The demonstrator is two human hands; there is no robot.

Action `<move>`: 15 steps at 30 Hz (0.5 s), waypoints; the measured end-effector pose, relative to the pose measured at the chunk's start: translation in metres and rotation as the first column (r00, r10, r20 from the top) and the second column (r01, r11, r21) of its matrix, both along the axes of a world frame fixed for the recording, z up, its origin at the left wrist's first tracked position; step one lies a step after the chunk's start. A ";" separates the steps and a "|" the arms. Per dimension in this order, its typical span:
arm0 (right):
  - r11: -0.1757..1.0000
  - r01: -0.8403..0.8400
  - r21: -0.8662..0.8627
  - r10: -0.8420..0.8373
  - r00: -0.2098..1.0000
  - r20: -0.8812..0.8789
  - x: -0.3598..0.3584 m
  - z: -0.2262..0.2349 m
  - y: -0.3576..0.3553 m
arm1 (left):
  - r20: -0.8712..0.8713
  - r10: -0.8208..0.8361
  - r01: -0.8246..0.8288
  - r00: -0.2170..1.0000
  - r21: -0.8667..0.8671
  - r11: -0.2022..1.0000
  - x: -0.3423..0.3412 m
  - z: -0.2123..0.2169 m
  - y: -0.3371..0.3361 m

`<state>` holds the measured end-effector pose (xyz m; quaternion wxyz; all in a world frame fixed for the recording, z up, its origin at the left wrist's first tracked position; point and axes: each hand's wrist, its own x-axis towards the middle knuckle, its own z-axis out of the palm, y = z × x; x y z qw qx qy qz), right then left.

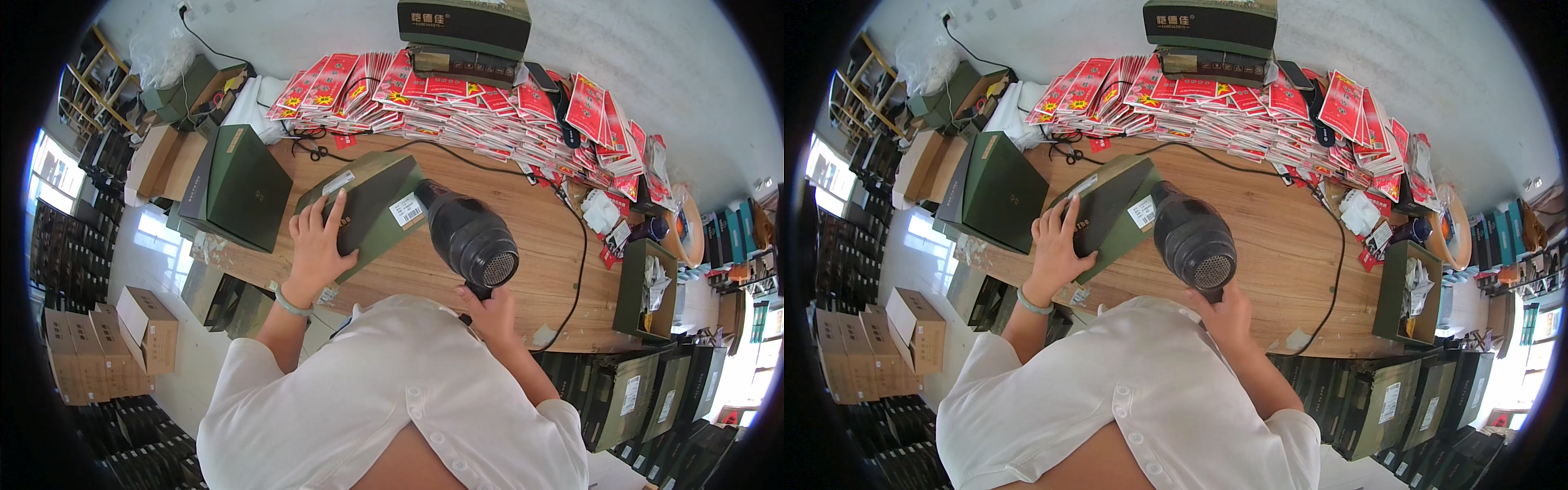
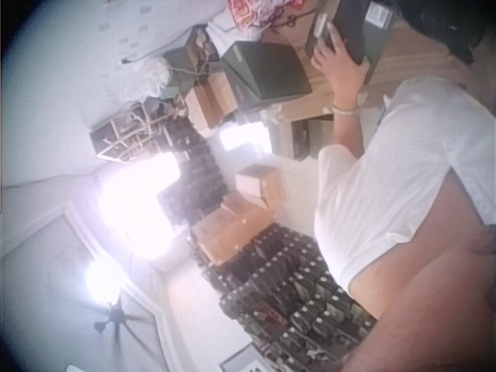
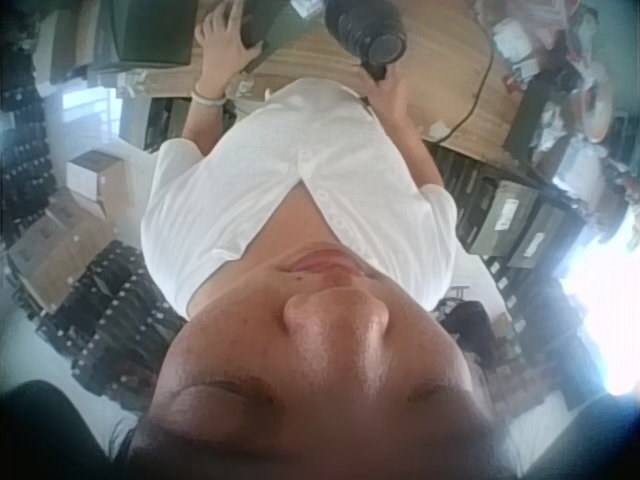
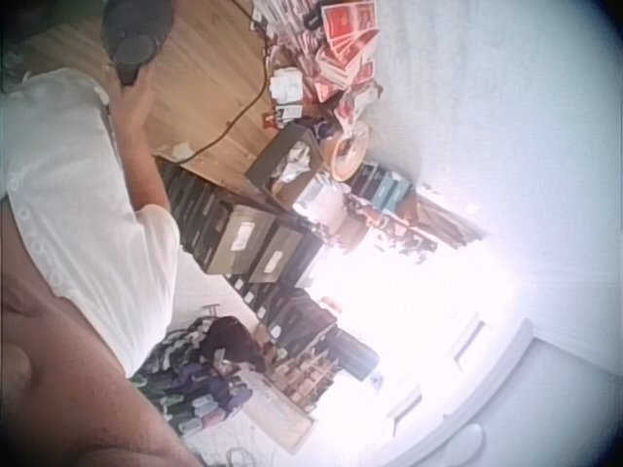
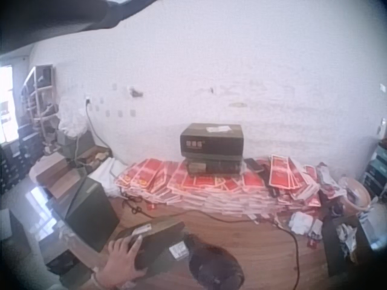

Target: The person assembles green cardboard boxes, places white tissue paper and a pair of shoes inside, adds a red card, closes the box, and uses a handheld heat gun to seal the label. The person then stacks the finished box with others.

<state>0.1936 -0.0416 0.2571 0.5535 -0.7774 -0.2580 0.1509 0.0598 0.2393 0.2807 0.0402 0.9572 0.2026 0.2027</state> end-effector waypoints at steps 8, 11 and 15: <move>0.999 -0.002 -0.037 0.002 1.000 -0.013 -0.002 -0.009 -0.006 | 0.008 -0.003 0.003 1.000 -0.009 1.000 0.000 0.001 0.000; 0.999 0.024 0.032 -0.022 0.997 -0.078 -0.004 -0.009 -0.006 | 0.015 -0.005 0.005 1.000 -0.007 1.000 0.000 0.000 0.001; 0.998 0.039 0.047 -0.035 0.996 -0.080 -0.005 -0.016 -0.010 | 0.009 -0.001 0.001 1.000 -0.005 1.000 0.000 0.001 0.000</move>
